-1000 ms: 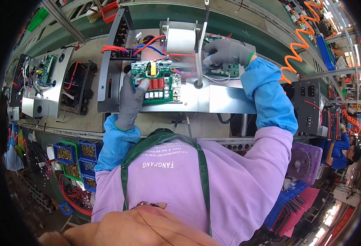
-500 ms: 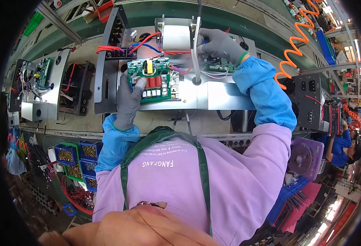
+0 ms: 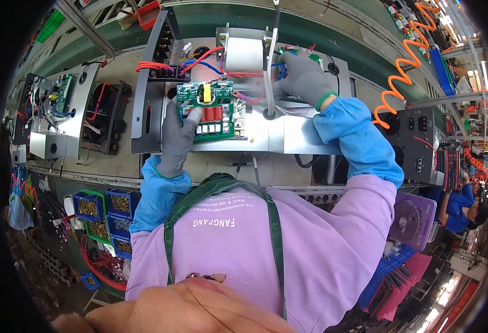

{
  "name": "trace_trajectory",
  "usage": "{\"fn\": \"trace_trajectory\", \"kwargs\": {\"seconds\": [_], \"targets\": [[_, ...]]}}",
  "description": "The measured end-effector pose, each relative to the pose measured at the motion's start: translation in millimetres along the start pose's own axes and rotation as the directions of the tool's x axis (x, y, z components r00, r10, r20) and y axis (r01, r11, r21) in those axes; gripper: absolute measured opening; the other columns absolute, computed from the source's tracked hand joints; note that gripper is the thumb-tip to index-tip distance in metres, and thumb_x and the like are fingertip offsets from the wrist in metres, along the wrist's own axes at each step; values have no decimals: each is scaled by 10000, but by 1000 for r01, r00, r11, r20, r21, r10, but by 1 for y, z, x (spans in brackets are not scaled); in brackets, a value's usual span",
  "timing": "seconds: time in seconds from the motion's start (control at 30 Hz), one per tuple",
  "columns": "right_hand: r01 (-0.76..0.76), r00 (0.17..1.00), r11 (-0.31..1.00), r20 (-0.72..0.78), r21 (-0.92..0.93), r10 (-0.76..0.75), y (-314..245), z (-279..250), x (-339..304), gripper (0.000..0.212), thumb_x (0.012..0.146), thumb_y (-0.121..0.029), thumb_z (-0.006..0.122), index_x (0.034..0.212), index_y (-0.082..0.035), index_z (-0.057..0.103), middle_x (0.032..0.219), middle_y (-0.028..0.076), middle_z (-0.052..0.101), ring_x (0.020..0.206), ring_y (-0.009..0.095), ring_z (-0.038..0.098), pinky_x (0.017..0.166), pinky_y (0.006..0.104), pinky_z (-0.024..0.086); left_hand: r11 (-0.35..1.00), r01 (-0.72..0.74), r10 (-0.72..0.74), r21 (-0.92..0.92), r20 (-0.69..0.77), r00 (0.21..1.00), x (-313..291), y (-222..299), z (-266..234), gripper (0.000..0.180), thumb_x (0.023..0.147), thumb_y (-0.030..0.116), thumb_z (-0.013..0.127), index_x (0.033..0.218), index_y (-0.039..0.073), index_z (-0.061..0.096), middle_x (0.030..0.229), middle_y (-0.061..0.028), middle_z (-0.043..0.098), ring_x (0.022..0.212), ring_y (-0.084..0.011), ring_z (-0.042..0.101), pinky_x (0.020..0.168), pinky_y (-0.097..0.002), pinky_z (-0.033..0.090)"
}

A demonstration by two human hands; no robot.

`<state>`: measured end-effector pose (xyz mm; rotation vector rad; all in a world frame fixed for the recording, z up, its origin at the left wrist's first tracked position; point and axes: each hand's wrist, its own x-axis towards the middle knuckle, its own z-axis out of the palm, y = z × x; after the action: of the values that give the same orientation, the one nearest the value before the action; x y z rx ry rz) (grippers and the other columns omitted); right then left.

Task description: The person assembles a circuit board and its components into a metal housing, securing them with screws using an electric screwdriver.

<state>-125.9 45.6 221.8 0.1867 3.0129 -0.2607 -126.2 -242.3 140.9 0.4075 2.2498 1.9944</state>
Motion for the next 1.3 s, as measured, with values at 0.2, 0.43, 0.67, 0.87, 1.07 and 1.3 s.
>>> {"fn": "trace_trajectory", "kwargs": {"seconds": [0.2,0.43,0.67,0.87,1.07,1.3], "targets": [[-234,928,964,325,125,183,0,-2,9,362,797,-395,642,874,-42,665,808,141,673,781,247,670,726,344,521,999,-36,36,-3,-19,999,0,-1,-2,504,896,297,622,1241,-9,418,1015,-118,602,893,-181,610,780,-305,487],[233,851,929,-402,-289,-338,20,0,23,118,813,-176,644,899,-100,616,760,35,612,629,209,615,554,287,491,999,-11,10,43,6,1000,2,-3,-1,495,898,296,613,1237,-7,418,1013,-126,611,889,-186,621,771,-312,493],[-28,841,776,-435,-630,-323,7,-37,26,183,788,-250,650,954,-182,618,916,34,567,837,225,606,634,369,509,999,-41,41,29,-5,999,0,3,1,480,894,277,613,1237,0,421,1001,-118,617,877,-186,625,761,-311,498],[-17,999,934,-47,-356,0,-9,-58,-1,217,845,-292,626,950,-102,635,945,112,628,842,314,636,700,428,510,1000,-15,15,16,-12,1000,-1,-1,0,501,888,261,623,1258,-3,414,1019,-124,614,896,-179,621,769,-302,498],[413,744,697,-224,-586,-629,-33,-44,-28,135,703,-150,645,837,-135,630,1087,-41,590,1100,233,517,895,458,438,994,-47,50,101,-27,998,4,-3,1,516,883,280,626,1254,-13,419,1033,-136,617,918,-195,627,795,-310,498],[495,708,429,65,-756,-704,-52,-31,-55,45,720,-185,611,740,-146,621,863,0,595,1028,218,546,1041,492,347,999,16,-15,38,-21,1000,4,-5,2,538,867,296,641,1258,-3,422,1043,-157,617,932,-237,629,821,-346,486]]}}
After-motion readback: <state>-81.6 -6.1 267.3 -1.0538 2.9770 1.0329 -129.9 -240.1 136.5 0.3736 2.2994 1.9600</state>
